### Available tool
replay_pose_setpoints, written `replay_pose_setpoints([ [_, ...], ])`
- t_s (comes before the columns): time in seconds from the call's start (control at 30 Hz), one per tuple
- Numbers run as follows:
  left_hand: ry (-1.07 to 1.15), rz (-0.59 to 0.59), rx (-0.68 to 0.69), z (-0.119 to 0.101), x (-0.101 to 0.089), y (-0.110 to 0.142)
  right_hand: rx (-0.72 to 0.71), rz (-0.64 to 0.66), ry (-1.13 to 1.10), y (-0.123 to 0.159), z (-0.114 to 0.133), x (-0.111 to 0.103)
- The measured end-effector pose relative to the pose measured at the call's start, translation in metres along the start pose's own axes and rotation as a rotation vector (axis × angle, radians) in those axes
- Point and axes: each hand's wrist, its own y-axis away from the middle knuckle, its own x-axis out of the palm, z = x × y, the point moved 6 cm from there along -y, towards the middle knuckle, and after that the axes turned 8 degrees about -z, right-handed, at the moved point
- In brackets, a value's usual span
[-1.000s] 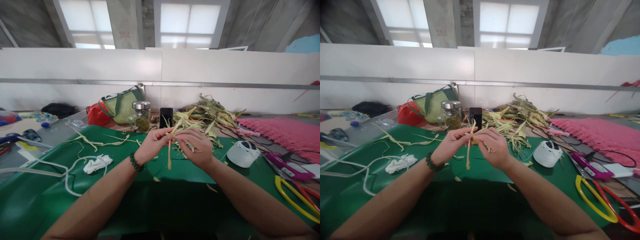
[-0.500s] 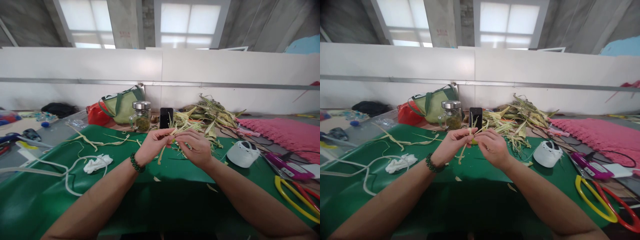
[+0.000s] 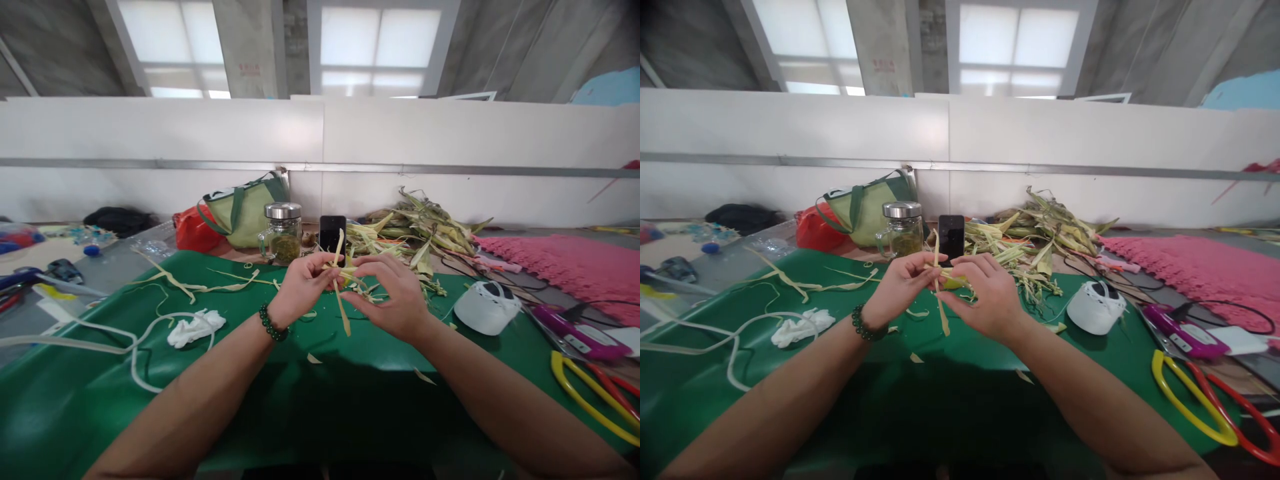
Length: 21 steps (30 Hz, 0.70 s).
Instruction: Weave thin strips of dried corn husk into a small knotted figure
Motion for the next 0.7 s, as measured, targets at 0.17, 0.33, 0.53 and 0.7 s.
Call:
replay_pose_setpoints([
  [0.17, 0.093, -0.035, -0.044, 0.001, 0.001, 0.000, 0.134, 0.121, -0.041, 0.007, -0.013, 0.013],
  [0.33, 0.161, -0.038, -0.096, 0.004, 0.002, 0.001, 0.424, 0.148, -0.272, 0.006, -0.028, 0.015],
  [0.53, 0.116, 0.011, -0.056, 0.000, 0.005, 0.002, 0.782, 0.345, -0.711, 0.011, -0.035, 0.027],
  [0.7, 0.042, 0.013, -0.037, -0.004, 0.006, 0.004, 0.667, 0.278, -0.550, 0.005, -0.037, 0.018],
])
